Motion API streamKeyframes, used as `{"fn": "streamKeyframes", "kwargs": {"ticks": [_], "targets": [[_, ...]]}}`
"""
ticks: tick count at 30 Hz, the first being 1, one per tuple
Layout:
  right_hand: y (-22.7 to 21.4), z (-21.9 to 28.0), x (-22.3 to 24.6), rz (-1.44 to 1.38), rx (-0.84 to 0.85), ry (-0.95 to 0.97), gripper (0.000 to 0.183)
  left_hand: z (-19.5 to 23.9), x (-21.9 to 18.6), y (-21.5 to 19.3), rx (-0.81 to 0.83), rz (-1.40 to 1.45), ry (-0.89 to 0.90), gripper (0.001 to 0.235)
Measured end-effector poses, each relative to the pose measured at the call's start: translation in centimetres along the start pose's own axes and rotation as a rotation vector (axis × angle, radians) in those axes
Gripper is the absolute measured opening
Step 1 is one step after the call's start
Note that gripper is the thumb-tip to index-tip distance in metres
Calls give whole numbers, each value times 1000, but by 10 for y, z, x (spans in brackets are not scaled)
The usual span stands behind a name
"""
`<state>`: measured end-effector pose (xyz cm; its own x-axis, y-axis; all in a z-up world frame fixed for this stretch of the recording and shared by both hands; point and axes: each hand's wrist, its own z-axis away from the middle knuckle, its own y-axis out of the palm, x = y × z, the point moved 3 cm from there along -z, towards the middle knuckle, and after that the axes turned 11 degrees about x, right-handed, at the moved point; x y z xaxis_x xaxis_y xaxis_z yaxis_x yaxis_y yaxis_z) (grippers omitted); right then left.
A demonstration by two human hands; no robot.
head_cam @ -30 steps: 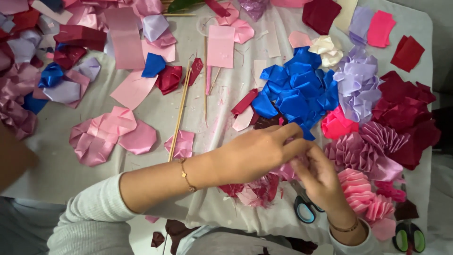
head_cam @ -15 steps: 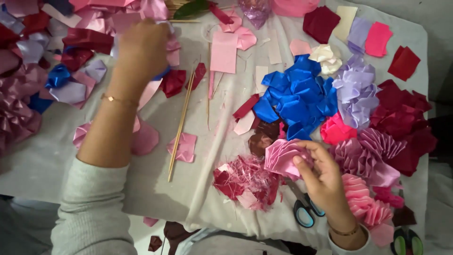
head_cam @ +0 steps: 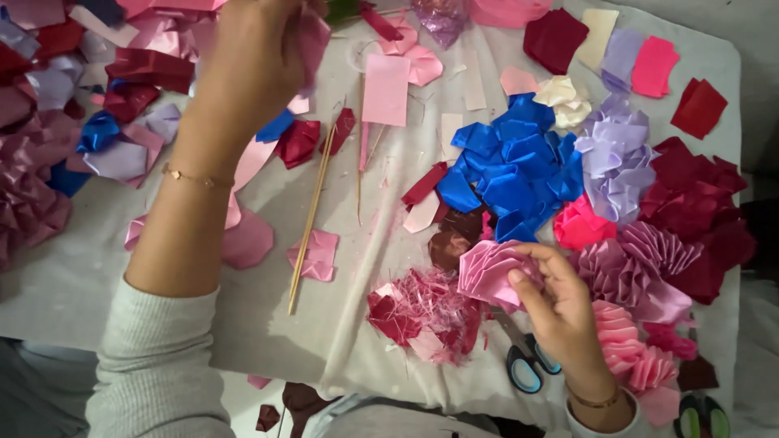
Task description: The person folds and gathers pink fabric petals by hand to form a decorative flower, then places it on the table among other completed flowers. They repeat the process with additional pink fabric pieces, occasionally picking up and setting down finished flowers.
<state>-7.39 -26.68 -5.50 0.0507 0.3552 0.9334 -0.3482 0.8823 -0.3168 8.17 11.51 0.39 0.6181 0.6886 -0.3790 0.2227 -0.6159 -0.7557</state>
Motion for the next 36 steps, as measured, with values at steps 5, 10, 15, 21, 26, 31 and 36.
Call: {"fn": "streamKeyframes", "kwargs": {"ticks": [5,10,15,21,26,31,36], "targets": [[-1,0,3,4,12,-25,30,-6,-28,2,-4,-4,-13,13],[0,1,8,21,3,-30,31,-6,-42,-11,-6,-47,23,12],[-3,3,-6,44,-56,-7,34,-9,-43,-10,111,105,-274,4],[0,0,-12,-65,-37,30,31,-11,-36,-6,-126,165,-150,17],[-3,0,-10,-42,-46,21,32,-14,-50,-12,-89,188,-201,12],[0,2,-5,-48,-48,105,36,-15,-65,-14,-23,494,-303,18],[-1,0,-15,-91,-66,24,33,-17,-94,-6,265,771,-425,15]]}}
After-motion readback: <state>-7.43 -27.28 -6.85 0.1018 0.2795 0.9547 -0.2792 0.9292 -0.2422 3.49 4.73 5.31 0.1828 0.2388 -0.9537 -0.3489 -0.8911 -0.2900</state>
